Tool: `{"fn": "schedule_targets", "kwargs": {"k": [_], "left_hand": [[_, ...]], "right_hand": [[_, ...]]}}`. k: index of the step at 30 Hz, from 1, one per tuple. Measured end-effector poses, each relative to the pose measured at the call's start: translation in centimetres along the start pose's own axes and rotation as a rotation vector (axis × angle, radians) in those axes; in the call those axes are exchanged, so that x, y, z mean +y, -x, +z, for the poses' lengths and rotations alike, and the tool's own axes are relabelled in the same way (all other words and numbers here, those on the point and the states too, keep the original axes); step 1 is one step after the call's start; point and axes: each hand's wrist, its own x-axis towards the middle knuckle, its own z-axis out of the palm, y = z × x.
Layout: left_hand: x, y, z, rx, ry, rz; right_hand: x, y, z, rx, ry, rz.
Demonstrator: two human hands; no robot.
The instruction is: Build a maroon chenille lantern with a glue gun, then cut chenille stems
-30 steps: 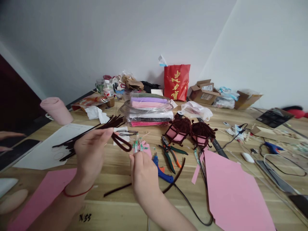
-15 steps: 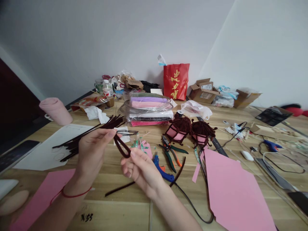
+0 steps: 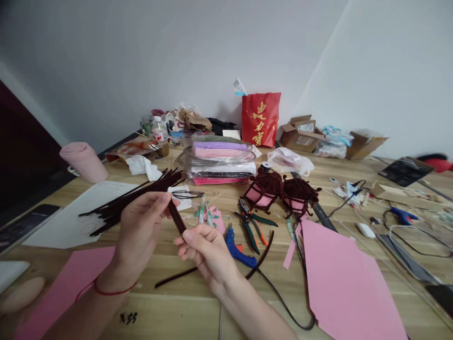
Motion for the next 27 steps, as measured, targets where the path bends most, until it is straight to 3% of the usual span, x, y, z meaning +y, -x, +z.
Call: {"fn": "schedule_targets", "kwargs": {"k": [11,19,27], "left_hand": [[-0.2,0.0,-0.3,-0.092,-0.09,0.023],[-0.5,0.1,0.0,-0.042,-0.023,0.038],[-0.5,0.0,0.2,-0.006,-0.087,0.051]], "right_hand": [[-0.5,-0.2,-0.5,-0.098,0.029,0.118],[-0.1,-0.2,-0.7,-0.045,0.045,0.064],[0.6,-0.1,-0.6,0.022,0.066,-0.028]]}}
